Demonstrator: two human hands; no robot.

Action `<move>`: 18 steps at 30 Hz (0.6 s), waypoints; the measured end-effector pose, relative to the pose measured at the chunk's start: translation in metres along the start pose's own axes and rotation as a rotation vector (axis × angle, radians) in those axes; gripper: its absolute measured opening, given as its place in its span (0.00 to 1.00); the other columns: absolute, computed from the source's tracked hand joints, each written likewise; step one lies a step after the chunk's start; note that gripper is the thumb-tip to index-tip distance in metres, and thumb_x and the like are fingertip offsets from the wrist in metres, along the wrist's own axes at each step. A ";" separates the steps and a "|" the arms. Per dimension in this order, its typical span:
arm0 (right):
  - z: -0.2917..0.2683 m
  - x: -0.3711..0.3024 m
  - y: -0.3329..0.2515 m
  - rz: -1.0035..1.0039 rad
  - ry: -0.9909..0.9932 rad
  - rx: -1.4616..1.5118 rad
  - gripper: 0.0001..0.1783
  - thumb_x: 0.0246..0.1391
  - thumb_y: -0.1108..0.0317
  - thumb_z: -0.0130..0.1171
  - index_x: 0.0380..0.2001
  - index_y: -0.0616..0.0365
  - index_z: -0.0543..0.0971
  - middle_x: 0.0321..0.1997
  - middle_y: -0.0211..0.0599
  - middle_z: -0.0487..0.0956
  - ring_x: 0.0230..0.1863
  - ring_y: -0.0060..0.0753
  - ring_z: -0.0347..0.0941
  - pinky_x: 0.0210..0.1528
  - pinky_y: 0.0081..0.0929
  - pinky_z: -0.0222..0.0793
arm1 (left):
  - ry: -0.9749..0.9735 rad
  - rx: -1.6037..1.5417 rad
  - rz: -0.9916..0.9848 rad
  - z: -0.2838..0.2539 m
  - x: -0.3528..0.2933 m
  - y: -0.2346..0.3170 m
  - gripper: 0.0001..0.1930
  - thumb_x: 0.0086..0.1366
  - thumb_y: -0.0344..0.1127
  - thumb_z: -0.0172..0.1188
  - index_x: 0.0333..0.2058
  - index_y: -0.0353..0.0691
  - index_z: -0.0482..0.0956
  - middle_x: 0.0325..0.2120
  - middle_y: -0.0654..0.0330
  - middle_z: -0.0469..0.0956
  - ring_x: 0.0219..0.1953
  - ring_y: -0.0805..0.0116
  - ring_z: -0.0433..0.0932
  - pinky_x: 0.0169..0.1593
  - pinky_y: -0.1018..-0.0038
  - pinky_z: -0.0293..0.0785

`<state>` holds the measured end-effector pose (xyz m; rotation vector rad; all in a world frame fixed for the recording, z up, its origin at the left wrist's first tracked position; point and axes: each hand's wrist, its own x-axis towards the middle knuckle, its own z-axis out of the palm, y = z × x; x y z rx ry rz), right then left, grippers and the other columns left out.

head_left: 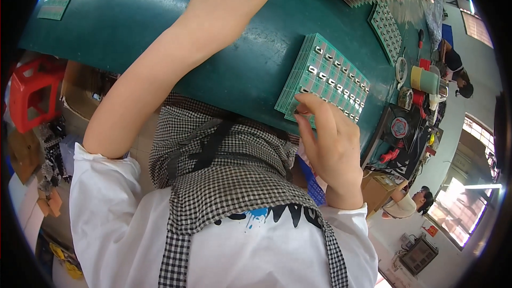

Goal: The person inserts electronic components into a circuit board assembly by hand, taking them from a component tray and a storage bag.

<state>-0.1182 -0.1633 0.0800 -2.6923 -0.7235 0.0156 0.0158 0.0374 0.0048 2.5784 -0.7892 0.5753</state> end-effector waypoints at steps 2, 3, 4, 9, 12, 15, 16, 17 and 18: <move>-0.002 0.000 -0.001 -0.002 -0.025 -0.019 0.21 0.43 0.81 0.58 0.45 0.61 0.75 0.28 0.36 0.77 0.29 0.37 0.76 0.31 0.31 0.73 | -0.004 0.005 -0.022 0.002 0.000 -0.001 0.06 0.56 0.30 0.55 0.33 0.38 0.74 0.32 0.55 0.71 0.40 0.59 0.73 0.43 0.67 0.73; -0.003 0.001 -0.002 -0.009 -0.037 -0.031 0.21 0.43 0.80 0.57 0.45 0.61 0.75 0.29 0.36 0.77 0.30 0.36 0.76 0.31 0.30 0.73 | -0.002 0.006 -0.023 0.001 0.000 0.000 0.06 0.56 0.30 0.55 0.33 0.38 0.74 0.32 0.55 0.71 0.40 0.59 0.73 0.43 0.67 0.73; -0.003 0.001 -0.002 -0.014 -0.048 -0.045 0.22 0.43 0.80 0.56 0.46 0.61 0.75 0.30 0.36 0.77 0.30 0.36 0.76 0.31 0.30 0.73 | -0.003 0.006 -0.019 0.001 0.000 0.000 0.06 0.56 0.30 0.54 0.33 0.38 0.74 0.32 0.55 0.71 0.41 0.59 0.73 0.43 0.67 0.72; -0.001 -0.001 -0.003 -0.022 -0.055 -0.098 0.22 0.43 0.79 0.57 0.46 0.61 0.75 0.30 0.36 0.76 0.31 0.36 0.76 0.30 0.29 0.72 | 0.002 -0.009 -0.003 0.001 0.002 -0.001 0.06 0.56 0.30 0.55 0.33 0.38 0.75 0.33 0.56 0.72 0.41 0.59 0.73 0.45 0.67 0.72; 0.003 -0.004 -0.004 -0.001 0.021 -0.100 0.21 0.43 0.77 0.62 0.45 0.59 0.76 0.30 0.35 0.76 0.31 0.37 0.76 0.30 0.30 0.71 | -0.013 -0.018 0.012 0.000 0.002 -0.002 0.06 0.56 0.29 0.54 0.33 0.38 0.75 0.33 0.56 0.72 0.41 0.59 0.73 0.46 0.66 0.72; 0.008 -0.014 -0.001 0.033 0.115 -0.101 0.20 0.41 0.73 0.68 0.41 0.57 0.78 0.30 0.35 0.76 0.31 0.37 0.75 0.31 0.32 0.71 | -0.011 0.018 -0.013 0.005 0.000 -0.006 0.06 0.56 0.30 0.55 0.34 0.39 0.75 0.34 0.56 0.72 0.42 0.59 0.73 0.46 0.66 0.71; 0.009 -0.021 0.001 0.067 0.134 -0.121 0.19 0.39 0.71 0.71 0.39 0.55 0.79 0.31 0.34 0.76 0.32 0.38 0.75 0.31 0.32 0.71 | -0.020 0.012 -0.038 0.005 0.002 -0.004 0.07 0.55 0.31 0.57 0.34 0.40 0.75 0.34 0.55 0.73 0.42 0.58 0.73 0.47 0.66 0.71; 0.014 -0.028 0.004 0.068 0.141 -0.122 0.19 0.39 0.71 0.71 0.39 0.55 0.79 0.31 0.34 0.76 0.32 0.38 0.75 0.31 0.32 0.71 | -0.034 0.012 -0.064 0.004 0.002 -0.003 0.09 0.54 0.33 0.59 0.35 0.41 0.76 0.34 0.55 0.73 0.42 0.57 0.73 0.47 0.65 0.71; 0.020 -0.036 0.008 0.151 0.166 -0.066 0.17 0.39 0.71 0.72 0.36 0.56 0.79 0.32 0.35 0.76 0.32 0.38 0.75 0.32 0.32 0.71 | -0.031 0.015 -0.059 0.008 0.001 -0.004 0.09 0.54 0.33 0.59 0.35 0.41 0.76 0.34 0.55 0.73 0.42 0.57 0.73 0.47 0.65 0.71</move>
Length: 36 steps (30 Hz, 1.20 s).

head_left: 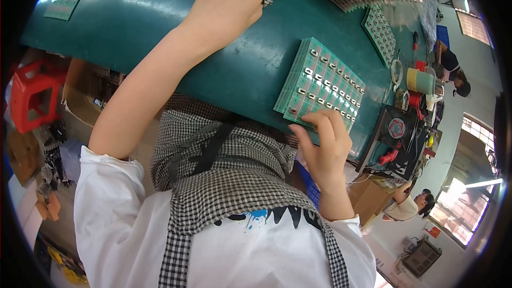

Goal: The person inserts electronic components into a circuit board assembly by hand, taking them from a component tray and a storage bag.

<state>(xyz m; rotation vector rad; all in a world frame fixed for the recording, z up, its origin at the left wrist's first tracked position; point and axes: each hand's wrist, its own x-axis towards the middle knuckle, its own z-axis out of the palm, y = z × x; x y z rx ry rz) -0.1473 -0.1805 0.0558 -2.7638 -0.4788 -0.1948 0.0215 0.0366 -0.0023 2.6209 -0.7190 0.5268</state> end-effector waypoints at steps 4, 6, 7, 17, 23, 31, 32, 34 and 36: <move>0.016 -0.006 0.013 0.025 0.109 0.131 0.16 0.38 0.72 0.72 0.33 0.58 0.80 0.35 0.36 0.77 0.34 0.38 0.75 0.32 0.30 0.71 | 0.024 -0.118 0.037 0.001 -0.010 -0.005 0.11 0.55 0.32 0.63 0.36 0.39 0.74 0.35 0.57 0.72 0.43 0.55 0.72 0.47 0.62 0.68; 0.015 -0.001 0.015 -0.022 0.132 0.141 0.16 0.38 0.72 0.72 0.34 0.58 0.81 0.35 0.36 0.77 0.35 0.38 0.75 0.33 0.30 0.71 | -0.019 -0.213 0.033 -0.010 -0.021 0.002 0.10 0.54 0.32 0.64 0.34 0.39 0.73 0.34 0.58 0.71 0.43 0.56 0.70 0.49 0.63 0.66; 0.015 0.002 0.018 -0.069 0.136 0.154 0.16 0.38 0.73 0.72 0.35 0.59 0.81 0.36 0.37 0.77 0.35 0.37 0.75 0.33 0.30 0.71 | -0.026 -0.212 0.037 -0.013 -0.026 0.005 0.10 0.54 0.32 0.64 0.34 0.39 0.73 0.34 0.58 0.71 0.43 0.56 0.70 0.49 0.63 0.66; 0.014 0.009 0.025 -0.103 0.129 0.161 0.17 0.39 0.74 0.70 0.37 0.59 0.81 0.38 0.36 0.78 0.35 0.38 0.75 0.34 0.31 0.71 | -0.093 -0.305 -0.003 -0.030 -0.055 0.016 0.13 0.51 0.33 0.67 0.36 0.42 0.77 0.36 0.62 0.72 0.46 0.60 0.69 0.55 0.63 0.62; 0.012 0.015 0.020 -0.106 0.150 0.160 0.16 0.40 0.75 0.69 0.36 0.59 0.81 0.38 0.37 0.78 0.36 0.40 0.75 0.35 0.31 0.71 | 0.013 -0.270 0.010 -0.028 -0.055 0.020 0.12 0.51 0.30 0.67 0.36 0.41 0.79 0.40 0.61 0.73 0.50 0.59 0.69 0.56 0.62 0.63; 0.004 0.011 -0.015 0.511 0.066 1.286 0.15 0.51 0.80 0.64 0.44 0.65 0.80 0.44 0.40 0.78 0.42 0.23 0.75 0.44 0.23 0.74 | -0.114 -1.022 0.037 -0.057 -0.063 0.072 0.13 0.52 0.21 0.66 0.38 0.36 0.79 0.32 0.58 0.80 0.35 0.63 0.81 0.41 0.71 0.75; 0.003 0.009 -0.014 0.474 0.052 1.302 0.15 0.52 0.80 0.64 0.45 0.66 0.80 0.45 0.40 0.76 0.43 0.25 0.75 0.47 0.24 0.74 | -0.262 -1.292 -0.127 -0.061 -0.067 0.080 0.17 0.55 0.18 0.64 0.43 0.34 0.74 0.35 0.58 0.81 0.40 0.69 0.81 0.46 0.75 0.76; 0.004 0.003 -0.004 0.354 0.004 1.332 0.15 0.51 0.80 0.64 0.45 0.66 0.80 0.44 0.39 0.75 0.43 0.26 0.75 0.47 0.24 0.74 | -0.382 -1.586 -0.291 -0.053 -0.074 0.082 0.18 0.56 0.17 0.63 0.46 0.34 0.71 0.37 0.58 0.80 0.42 0.70 0.80 0.48 0.75 0.76; 0.010 -0.005 0.000 0.265 -0.049 1.442 0.17 0.47 0.79 0.68 0.43 0.65 0.80 0.43 0.37 0.73 0.41 0.27 0.74 0.46 0.24 0.73 | -0.553 -2.005 -0.514 -0.047 -0.080 0.085 0.21 0.60 0.16 0.60 0.50 0.35 0.64 0.37 0.57 0.80 0.45 0.73 0.79 0.50 0.76 0.75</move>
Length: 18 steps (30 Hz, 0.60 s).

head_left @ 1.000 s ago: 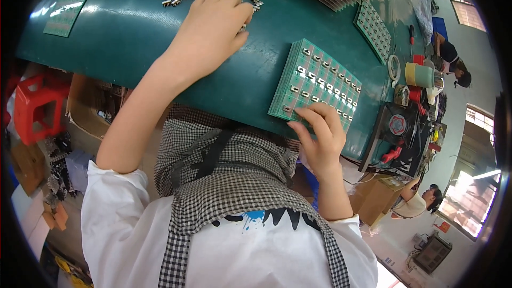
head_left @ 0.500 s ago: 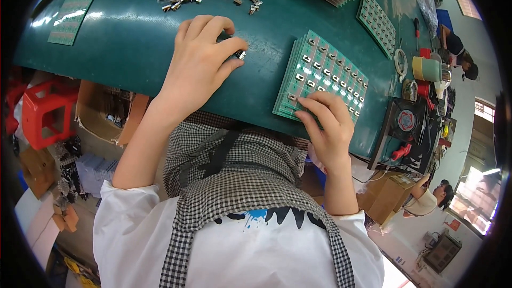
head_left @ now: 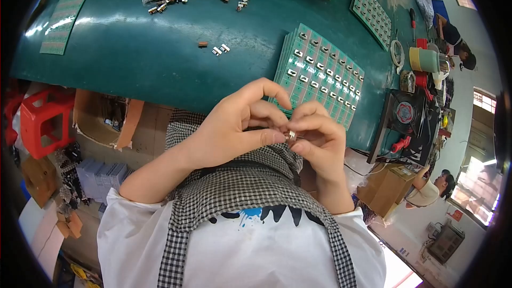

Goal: The person inserts electronic components into a circuit board assembly by hand, taking them from a component tray and a storage bag.

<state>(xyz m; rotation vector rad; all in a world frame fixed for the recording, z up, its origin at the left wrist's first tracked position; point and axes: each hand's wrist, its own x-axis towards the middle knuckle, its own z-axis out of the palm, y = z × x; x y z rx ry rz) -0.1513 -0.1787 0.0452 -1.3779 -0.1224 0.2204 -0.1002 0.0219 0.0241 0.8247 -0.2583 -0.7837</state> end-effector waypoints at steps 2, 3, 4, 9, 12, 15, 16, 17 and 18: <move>-0.009 -0.005 0.013 -0.055 -0.021 -0.051 0.16 0.47 0.79 0.68 0.41 0.65 0.80 0.43 0.37 0.72 0.41 0.28 0.74 0.46 0.24 0.73 | -0.016 0.049 0.007 0.002 -0.001 -0.007 0.21 0.60 0.16 0.60 0.49 0.35 0.64 0.37 0.57 0.80 0.44 0.73 0.79 0.50 0.76 0.75; -0.011 -0.006 0.015 -0.110 -0.045 -0.101 0.15 0.46 0.79 0.69 0.40 0.65 0.80 0.43 0.37 0.72 0.41 0.29 0.74 0.45 0.24 0.73 | -0.029 0.099 0.017 0.004 -0.001 -0.009 0.20 0.60 0.16 0.60 0.49 0.35 0.65 0.37 0.57 0.80 0.44 0.74 0.79 0.49 0.77 0.75; -0.005 -0.005 0.011 -0.077 0.014 -0.025 0.13 0.45 0.80 0.69 0.36 0.64 0.81 0.42 0.39 0.74 0.41 0.30 0.75 0.44 0.24 0.73 | -0.040 0.117 0.028 0.003 0.000 -0.011 0.21 0.61 0.18 0.60 0.50 0.35 0.64 0.35 0.58 0.80 0.42 0.74 0.78 0.47 0.78 0.75; -0.005 0.001 -0.009 0.036 0.228 -0.044 0.10 0.44 0.82 0.68 0.32 0.61 0.82 0.37 0.41 0.79 0.39 0.31 0.77 0.41 0.25 0.73 | 0.415 1.195 0.597 -0.019 0.011 0.007 0.14 0.54 0.30 0.67 0.40 0.40 0.76 0.28 0.59 0.78 0.31 0.62 0.76 0.37 0.68 0.72; -0.012 0.014 -0.008 -0.301 0.271 -1.108 0.09 0.43 0.79 0.69 0.31 0.61 0.83 0.32 0.37 0.80 0.34 0.33 0.78 0.35 0.24 0.74 | 0.635 1.778 0.614 -0.050 0.025 0.019 0.13 0.54 0.34 0.66 0.38 0.42 0.77 0.38 0.61 0.75 0.44 0.60 0.72 0.51 0.62 0.65; -0.006 0.020 -0.003 -0.332 0.253 -1.185 0.09 0.42 0.79 0.69 0.31 0.61 0.83 0.33 0.38 0.80 0.34 0.37 0.78 0.35 0.27 0.73 | 0.622 1.817 0.553 -0.058 0.024 0.019 0.11 0.54 0.33 0.65 0.37 0.42 0.77 0.39 0.62 0.74 0.46 0.61 0.71 0.53 0.62 0.64; -0.005 0.021 -0.003 -0.330 0.250 -1.184 0.09 0.42 0.79 0.69 0.31 0.61 0.83 0.33 0.38 0.80 0.34 0.37 0.78 0.35 0.27 0.73 | 0.601 1.813 0.540 -0.059 0.023 0.018 0.10 0.54 0.32 0.65 0.36 0.42 0.77 0.39 0.62 0.73 0.46 0.61 0.71 0.53 0.62 0.64; -0.004 0.022 -0.004 -0.309 0.253 -1.176 0.09 0.42 0.79 0.68 0.31 0.61 0.83 0.33 0.38 0.80 0.34 0.37 0.78 0.34 0.28 0.73 | 0.602 1.811 0.537 -0.060 0.023 0.018 0.10 0.54 0.32 0.65 0.36 0.42 0.77 0.39 0.62 0.73 0.46 0.61 0.71 0.53 0.62 0.64; -0.003 0.022 -0.005 -0.289 0.255 -1.167 0.09 0.43 0.79 0.68 0.31 0.61 0.83 0.33 0.37 0.80 0.34 0.37 0.78 0.34 0.28 0.73 | 0.599 1.799 0.542 -0.061 0.023 0.017 0.09 0.55 0.32 0.65 0.35 0.42 0.77 0.39 0.62 0.73 0.46 0.61 0.71 0.54 0.62 0.64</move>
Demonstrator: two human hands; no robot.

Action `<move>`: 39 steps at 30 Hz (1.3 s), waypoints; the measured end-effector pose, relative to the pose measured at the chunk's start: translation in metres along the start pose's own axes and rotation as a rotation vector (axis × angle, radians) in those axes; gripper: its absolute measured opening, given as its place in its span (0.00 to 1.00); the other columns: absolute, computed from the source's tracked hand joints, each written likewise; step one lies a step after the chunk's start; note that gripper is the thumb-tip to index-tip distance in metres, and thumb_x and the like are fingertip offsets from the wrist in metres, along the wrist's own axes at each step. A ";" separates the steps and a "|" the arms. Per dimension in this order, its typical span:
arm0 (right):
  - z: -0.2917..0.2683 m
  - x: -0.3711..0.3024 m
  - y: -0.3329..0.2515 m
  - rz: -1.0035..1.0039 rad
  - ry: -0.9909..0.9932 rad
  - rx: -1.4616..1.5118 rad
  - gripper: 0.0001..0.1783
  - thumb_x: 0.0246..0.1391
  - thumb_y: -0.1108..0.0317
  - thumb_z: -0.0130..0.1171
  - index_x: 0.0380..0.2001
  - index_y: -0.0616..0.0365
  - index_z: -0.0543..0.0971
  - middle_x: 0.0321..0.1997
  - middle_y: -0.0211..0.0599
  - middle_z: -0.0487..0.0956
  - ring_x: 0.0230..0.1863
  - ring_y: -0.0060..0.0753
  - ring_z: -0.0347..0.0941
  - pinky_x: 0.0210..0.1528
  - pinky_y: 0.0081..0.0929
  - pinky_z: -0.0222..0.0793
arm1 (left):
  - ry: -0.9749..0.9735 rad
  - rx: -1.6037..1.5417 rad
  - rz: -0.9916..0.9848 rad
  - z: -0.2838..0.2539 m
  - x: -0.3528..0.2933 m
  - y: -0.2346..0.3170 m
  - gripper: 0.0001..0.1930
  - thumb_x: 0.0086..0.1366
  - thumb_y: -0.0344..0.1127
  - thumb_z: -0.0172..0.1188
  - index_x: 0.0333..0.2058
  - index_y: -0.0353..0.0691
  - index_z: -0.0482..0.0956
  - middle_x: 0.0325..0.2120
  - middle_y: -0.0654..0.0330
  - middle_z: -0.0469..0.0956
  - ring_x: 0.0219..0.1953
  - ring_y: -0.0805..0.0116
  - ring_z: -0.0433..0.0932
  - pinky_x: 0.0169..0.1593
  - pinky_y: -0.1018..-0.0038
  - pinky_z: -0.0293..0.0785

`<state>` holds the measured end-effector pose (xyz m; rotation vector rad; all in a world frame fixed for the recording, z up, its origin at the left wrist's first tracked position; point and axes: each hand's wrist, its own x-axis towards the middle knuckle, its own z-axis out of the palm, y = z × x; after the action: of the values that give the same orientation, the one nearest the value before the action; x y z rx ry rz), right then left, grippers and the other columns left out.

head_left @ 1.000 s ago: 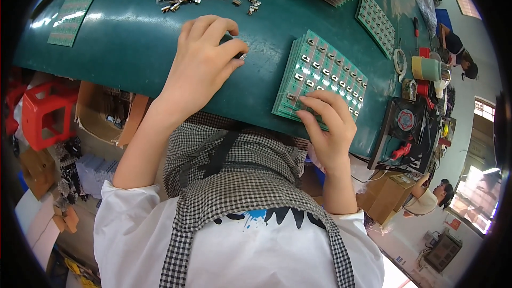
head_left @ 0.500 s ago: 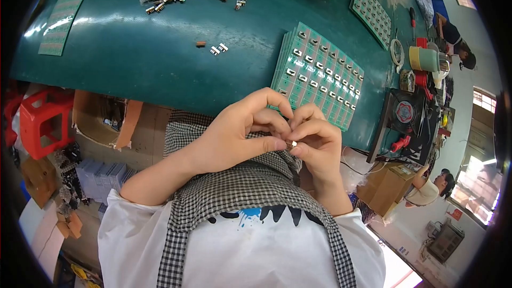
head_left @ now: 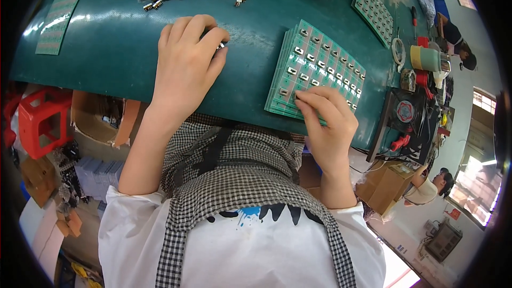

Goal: The person inserts electronic components into a circuit board assembly by hand, taking them from a component tray and a storage bag.

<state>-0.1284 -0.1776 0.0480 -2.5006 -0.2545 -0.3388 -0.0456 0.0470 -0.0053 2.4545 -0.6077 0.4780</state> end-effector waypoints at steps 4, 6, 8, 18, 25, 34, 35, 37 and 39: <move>0.001 0.001 0.002 0.017 0.001 0.009 0.08 0.43 0.79 0.67 0.31 0.60 0.83 0.33 0.37 0.80 0.34 0.37 0.78 0.34 0.28 0.73 | 0.002 -0.020 0.000 -0.001 0.000 -0.001 0.08 0.55 0.31 0.64 0.34 0.42 0.76 0.38 0.62 0.73 0.46 0.61 0.71 0.53 0.62 0.64; 0.002 0.002 0.003 -0.012 0.001 0.026 0.08 0.43 0.79 0.67 0.31 0.60 0.83 0.32 0.37 0.80 0.34 0.36 0.77 0.34 0.28 0.73 | 0.005 -0.043 0.001 -0.001 0.000 -0.001 0.08 0.55 0.31 0.64 0.34 0.42 0.77 0.38 0.62 0.73 0.46 0.62 0.71 0.53 0.62 0.64; 0.001 0.001 0.003 0.035 -0.009 0.057 0.08 0.44 0.79 0.67 0.31 0.60 0.83 0.32 0.37 0.80 0.34 0.36 0.77 0.35 0.28 0.73 | 0.009 -0.064 0.003 -0.002 0.000 -0.002 0.08 0.55 0.30 0.64 0.34 0.42 0.77 0.38 0.62 0.73 0.46 0.62 0.71 0.53 0.62 0.64; -0.006 0.002 -0.003 -0.067 -0.057 -0.116 0.14 0.43 0.78 0.68 0.37 0.60 0.82 0.34 0.38 0.80 0.36 0.38 0.77 0.36 0.27 0.72 | 0.060 -0.566 0.039 -0.008 -0.014 0.038 0.21 0.50 0.25 0.67 0.46 0.40 0.79 0.32 0.59 0.79 0.34 0.60 0.77 0.40 0.68 0.73; -0.014 -0.006 -0.020 0.328 -0.161 0.559 0.14 0.50 0.80 0.64 0.43 0.64 0.79 0.42 0.39 0.80 0.44 0.31 0.79 0.45 0.25 0.74 | 0.108 -0.614 0.257 -0.001 -0.019 0.061 0.27 0.46 0.28 0.71 0.48 0.40 0.78 0.30 0.61 0.80 0.31 0.62 0.78 0.34 0.70 0.72; -0.017 -0.018 -0.007 0.519 -0.089 0.832 0.10 0.54 0.82 0.60 0.41 0.68 0.78 0.42 0.38 0.79 0.41 0.28 0.79 0.46 0.24 0.76 | 0.061 -0.458 0.291 -0.001 -0.019 0.060 0.23 0.46 0.32 0.71 0.44 0.40 0.80 0.40 0.60 0.80 0.37 0.61 0.78 0.38 0.65 0.73; -0.019 -0.018 -0.005 0.521 -0.088 0.830 0.10 0.54 0.82 0.60 0.41 0.68 0.78 0.42 0.38 0.79 0.41 0.28 0.79 0.46 0.24 0.76 | 0.059 -0.461 0.291 -0.002 -0.018 0.058 0.23 0.46 0.32 0.71 0.44 0.40 0.80 0.40 0.60 0.80 0.37 0.61 0.78 0.38 0.65 0.73; -0.022 -0.018 -0.002 0.515 -0.070 0.776 0.08 0.54 0.82 0.60 0.39 0.68 0.79 0.40 0.38 0.79 0.40 0.28 0.79 0.43 0.23 0.76 | 0.061 -0.380 0.315 -0.005 -0.016 0.053 0.22 0.47 0.31 0.70 0.44 0.40 0.80 0.40 0.59 0.80 0.38 0.60 0.78 0.41 0.64 0.72; -0.025 -0.019 0.006 0.508 -0.067 0.667 0.08 0.53 0.82 0.60 0.38 0.67 0.80 0.39 0.38 0.80 0.39 0.27 0.79 0.42 0.22 0.76 | 0.114 -0.291 0.260 -0.008 -0.014 0.040 0.22 0.49 0.32 0.68 0.45 0.41 0.79 0.39 0.60 0.79 0.38 0.60 0.77 0.43 0.64 0.71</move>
<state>-0.1497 -0.1989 0.0586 -1.8287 0.2163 0.0427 -0.0797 0.0262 0.0119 2.0698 -0.8869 0.5823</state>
